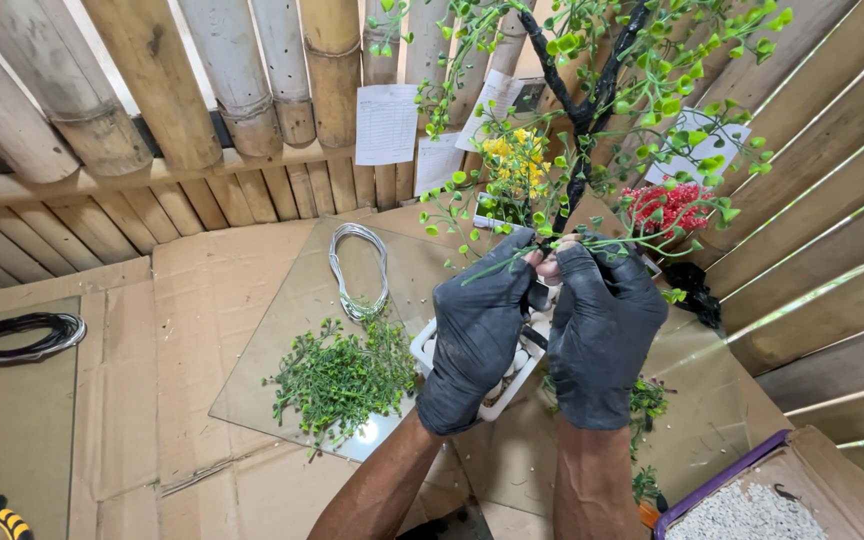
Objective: The person assembles a decorative artificial tree by attaching sprigs of artificial greenery to a dark branch-like structure using wire, then places the completed plant into a white container filled with smooth white stones.
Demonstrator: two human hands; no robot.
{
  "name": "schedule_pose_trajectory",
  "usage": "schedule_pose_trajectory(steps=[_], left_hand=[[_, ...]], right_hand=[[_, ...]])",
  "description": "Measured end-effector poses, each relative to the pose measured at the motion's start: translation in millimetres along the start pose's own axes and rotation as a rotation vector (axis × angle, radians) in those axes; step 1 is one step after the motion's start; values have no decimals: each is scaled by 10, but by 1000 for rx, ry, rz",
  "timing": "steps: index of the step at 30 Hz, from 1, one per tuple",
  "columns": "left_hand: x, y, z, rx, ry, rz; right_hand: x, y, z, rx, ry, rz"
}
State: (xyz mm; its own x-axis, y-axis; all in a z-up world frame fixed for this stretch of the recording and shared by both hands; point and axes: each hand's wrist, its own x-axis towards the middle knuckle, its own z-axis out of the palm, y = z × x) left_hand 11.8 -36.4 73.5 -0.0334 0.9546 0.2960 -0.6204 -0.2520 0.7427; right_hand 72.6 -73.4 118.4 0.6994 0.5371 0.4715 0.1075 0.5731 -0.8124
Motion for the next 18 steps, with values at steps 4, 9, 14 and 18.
schedule_pose_trajectory(steps=[4, 9, 14, 18], left_hand=[[-8, -2, -13, 45, -25, 37], [3, 37, -17, 74, -55, 80], [-1, -16, -40, -5, -47, -22], [-6, 7, -50, 80, -62, -6]], right_hand=[[-18, -84, 21, -63, -21, -42], [-8, -2, 13, -164, -40, -97], [-13, -86, 15, -116, -19, -46], [27, -14, -44, -112, -19, -49]])
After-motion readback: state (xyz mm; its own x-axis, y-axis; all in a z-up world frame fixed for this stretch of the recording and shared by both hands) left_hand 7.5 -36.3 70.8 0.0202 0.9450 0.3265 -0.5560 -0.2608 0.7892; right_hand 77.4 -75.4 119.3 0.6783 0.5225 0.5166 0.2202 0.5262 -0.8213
